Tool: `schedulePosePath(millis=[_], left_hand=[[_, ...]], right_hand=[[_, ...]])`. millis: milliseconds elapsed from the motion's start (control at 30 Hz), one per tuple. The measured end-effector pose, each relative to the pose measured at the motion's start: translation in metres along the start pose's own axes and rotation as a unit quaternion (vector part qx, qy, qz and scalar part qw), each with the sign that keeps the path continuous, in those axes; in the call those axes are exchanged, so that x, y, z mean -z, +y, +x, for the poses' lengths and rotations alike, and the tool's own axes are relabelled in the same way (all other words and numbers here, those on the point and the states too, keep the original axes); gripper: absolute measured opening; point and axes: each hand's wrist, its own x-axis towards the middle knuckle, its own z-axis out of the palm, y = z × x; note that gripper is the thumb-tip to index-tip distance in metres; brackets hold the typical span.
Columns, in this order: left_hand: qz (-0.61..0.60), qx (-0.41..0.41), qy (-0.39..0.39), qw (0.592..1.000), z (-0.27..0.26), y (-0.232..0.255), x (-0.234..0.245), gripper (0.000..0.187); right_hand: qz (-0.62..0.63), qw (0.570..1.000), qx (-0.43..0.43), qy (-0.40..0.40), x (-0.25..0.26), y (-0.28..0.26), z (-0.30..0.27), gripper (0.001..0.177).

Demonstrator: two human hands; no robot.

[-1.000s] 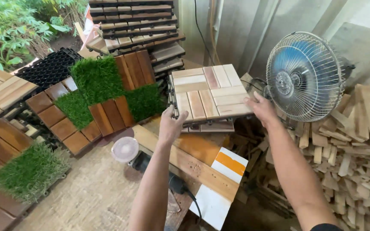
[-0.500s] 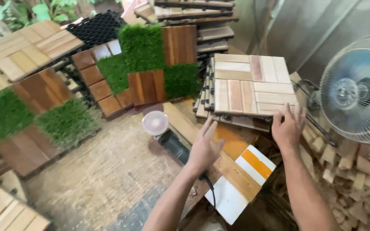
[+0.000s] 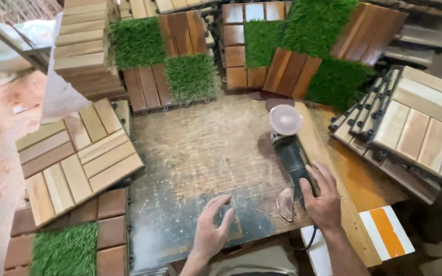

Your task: Sanding the surface and edges of wooden interlocking floor tiles using an angle grinder with a sanding disc and manual sandpaper.

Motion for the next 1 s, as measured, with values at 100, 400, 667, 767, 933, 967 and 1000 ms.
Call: schedulePosePath(millis=[100, 400, 667, 767, 933, 967, 1000], left_hand=[[0.015, -0.006, 0.101, 0.995, -0.026, -0.021, 0.024, 0.03], [-0.387, 0.22, 0.393, 0.804, 0.003, -0.031, 0.123, 0.064], [-0.618, 0.174, 0.377, 0.668, 0.056, -0.085, 0.162, 0.078], [-0.643, 0.145, 0.368, 0.656, 0.071, -0.11, 0.16, 0.109], [-0.653, 0.234, 0.436, 0.573, 0.107, -0.078, 0.162, 0.118], [-0.638, 0.243, 0.456, 0.571, 0.112, -0.075, 0.159, 0.097], [-0.623, 0.252, 0.475, 0.567, 0.118, -0.071, 0.156, 0.079]], right_hand=[[-0.007, 0.998, -0.038, -0.052, -0.011, -0.014, 0.005, 0.039], [-0.211, 0.903, -0.231, -0.293, -0.06, -0.01, 0.068, 0.092], [-0.246, 0.911, -0.211, -0.256, -0.081, 0.016, 0.082, 0.097], [-0.24, 0.919, -0.189, -0.248, -0.078, 0.012, 0.083, 0.096], [-0.229, 0.919, -0.199, -0.252, -0.064, -0.022, 0.082, 0.088], [-0.233, 0.911, -0.22, -0.259, -0.062, -0.028, 0.083, 0.084], [-0.236, 0.903, -0.241, -0.265, -0.059, -0.034, 0.084, 0.079]])
